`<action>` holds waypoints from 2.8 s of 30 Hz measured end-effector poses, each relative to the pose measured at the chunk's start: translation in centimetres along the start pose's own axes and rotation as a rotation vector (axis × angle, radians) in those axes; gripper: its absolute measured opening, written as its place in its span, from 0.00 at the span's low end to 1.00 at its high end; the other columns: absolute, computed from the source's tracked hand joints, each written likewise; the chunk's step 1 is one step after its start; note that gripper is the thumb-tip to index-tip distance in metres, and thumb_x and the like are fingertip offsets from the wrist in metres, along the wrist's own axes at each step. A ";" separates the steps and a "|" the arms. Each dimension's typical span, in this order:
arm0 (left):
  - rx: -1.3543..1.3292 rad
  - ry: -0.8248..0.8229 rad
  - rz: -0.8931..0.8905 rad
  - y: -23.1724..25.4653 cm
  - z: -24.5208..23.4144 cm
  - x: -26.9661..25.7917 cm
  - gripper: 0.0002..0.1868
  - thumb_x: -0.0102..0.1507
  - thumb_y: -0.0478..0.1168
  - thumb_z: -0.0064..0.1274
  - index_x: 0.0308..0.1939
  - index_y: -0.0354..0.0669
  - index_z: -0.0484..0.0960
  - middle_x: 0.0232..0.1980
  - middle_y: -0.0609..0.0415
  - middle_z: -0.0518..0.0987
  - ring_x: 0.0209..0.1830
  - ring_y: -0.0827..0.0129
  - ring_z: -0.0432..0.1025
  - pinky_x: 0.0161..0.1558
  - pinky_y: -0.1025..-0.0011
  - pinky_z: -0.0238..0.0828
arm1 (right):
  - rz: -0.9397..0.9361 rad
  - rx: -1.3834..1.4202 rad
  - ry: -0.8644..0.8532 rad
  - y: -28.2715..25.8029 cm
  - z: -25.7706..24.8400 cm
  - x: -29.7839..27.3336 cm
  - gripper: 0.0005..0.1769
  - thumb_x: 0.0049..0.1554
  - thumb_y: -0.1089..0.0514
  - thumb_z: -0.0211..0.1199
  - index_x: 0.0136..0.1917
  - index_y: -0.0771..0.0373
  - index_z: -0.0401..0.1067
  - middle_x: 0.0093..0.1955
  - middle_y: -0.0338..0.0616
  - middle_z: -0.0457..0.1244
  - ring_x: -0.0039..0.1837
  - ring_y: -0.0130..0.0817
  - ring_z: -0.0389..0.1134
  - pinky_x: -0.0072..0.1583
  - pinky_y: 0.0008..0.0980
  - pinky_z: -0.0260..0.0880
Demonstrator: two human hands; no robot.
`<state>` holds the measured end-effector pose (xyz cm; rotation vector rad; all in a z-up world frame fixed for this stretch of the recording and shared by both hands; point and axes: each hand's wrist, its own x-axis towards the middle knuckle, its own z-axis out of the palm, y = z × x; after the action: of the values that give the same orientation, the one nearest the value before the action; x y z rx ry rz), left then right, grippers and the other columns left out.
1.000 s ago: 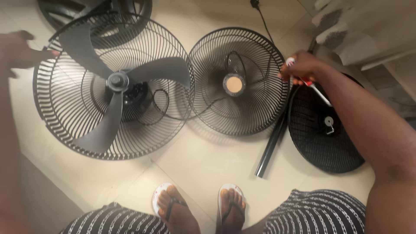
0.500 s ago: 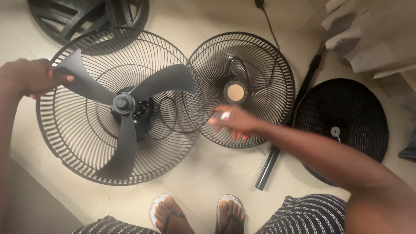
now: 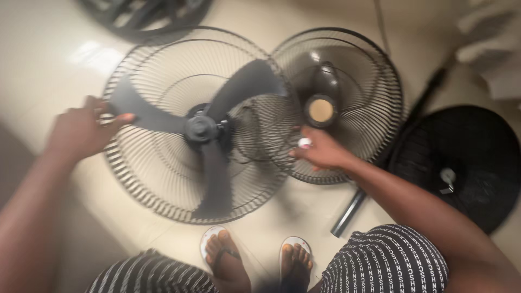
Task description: The person uses a screwdriver to remove screws from the front grille of a standing electric fan, then detaches the grille to expose the fan blades and motor housing. The person continues to unscrew the central hub nut to separate the fan blade assembly from the motor.
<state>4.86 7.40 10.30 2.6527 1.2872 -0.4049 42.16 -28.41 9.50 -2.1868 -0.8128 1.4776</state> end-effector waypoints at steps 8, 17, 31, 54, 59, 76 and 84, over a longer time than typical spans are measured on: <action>-0.136 -0.031 -0.081 1.5 0.1 -3.9 0.47 0.64 0.71 0.49 0.67 0.30 0.69 0.30 0.38 0.83 0.38 0.44 0.80 0.46 0.50 0.74 | 0.110 -0.108 0.012 0.2 -1.8 1.3 0.47 0.48 0.47 0.72 0.73 0.70 0.60 0.41 0.54 0.69 0.29 0.36 0.64 0.32 0.36 0.66; -0.197 -0.106 -0.089 2.0 -1.4 -4.9 0.53 0.57 0.73 0.56 0.68 0.32 0.66 0.39 0.33 0.83 0.44 0.40 0.79 0.49 0.50 0.74 | -0.009 -0.656 0.007 -0.3 -2.7 3.5 0.33 0.49 0.40 0.72 0.52 0.73 0.76 0.48 0.64 0.71 0.53 0.57 0.74 0.57 0.49 0.72; -0.477 0.187 -0.260 -3.4 -9.6 -21.2 0.41 0.64 0.49 0.64 0.76 0.31 0.69 0.49 0.42 0.85 0.41 0.61 0.79 0.43 0.65 0.75 | -0.114 -1.016 0.184 -5.8 -1.6 -2.6 0.29 0.53 0.36 0.68 0.55 0.60 0.75 0.47 0.56 0.70 0.51 0.55 0.73 0.51 0.53 0.75; -0.813 0.337 0.191 8.5 -17.6 -28.9 0.21 0.57 0.36 0.63 0.55 0.36 0.83 0.36 0.55 0.87 0.28 0.79 0.79 0.32 0.79 0.76 | -0.774 -0.665 0.288 -16.2 6.4 -4.8 0.17 0.53 0.49 0.70 0.50 0.62 0.75 0.48 0.49 0.69 0.49 0.54 0.71 0.50 0.52 0.71; -0.827 0.230 0.209 6.9 -20.0 -29.5 0.22 0.54 0.36 0.65 0.53 0.39 0.86 0.32 0.55 0.86 0.20 0.78 0.75 0.25 0.80 0.74 | -0.854 -0.647 0.284 -16.4 7.9 -2.1 0.24 0.52 0.54 0.69 0.61 0.61 0.74 0.52 0.51 0.67 0.52 0.54 0.70 0.53 0.51 0.71; -0.868 0.356 0.050 -3.3 -21.5 -32.7 0.21 0.63 0.36 0.59 0.59 0.36 0.81 0.43 0.52 0.84 0.39 0.77 0.77 0.41 0.78 0.76 | -0.623 -0.829 0.253 -18.5 10.3 -1.0 0.24 0.49 0.62 0.67 0.60 0.54 0.75 0.61 0.42 0.64 0.57 0.51 0.69 0.57 0.50 0.70; -0.418 -0.167 0.052 -1.2 -20.8 -24.0 0.25 0.57 0.52 0.64 0.58 0.56 0.85 0.40 0.55 0.87 0.35 0.62 0.78 0.38 0.64 0.77 | -0.739 -0.616 0.254 -16.6 9.4 0.4 0.30 0.50 0.60 0.69 0.66 0.54 0.71 0.59 0.46 0.64 0.56 0.51 0.69 0.55 0.48 0.70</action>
<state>-6.75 -4.23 37.54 2.2477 1.1083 -0.3019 29.43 -15.63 15.59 -2.0045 -1.8930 0.6137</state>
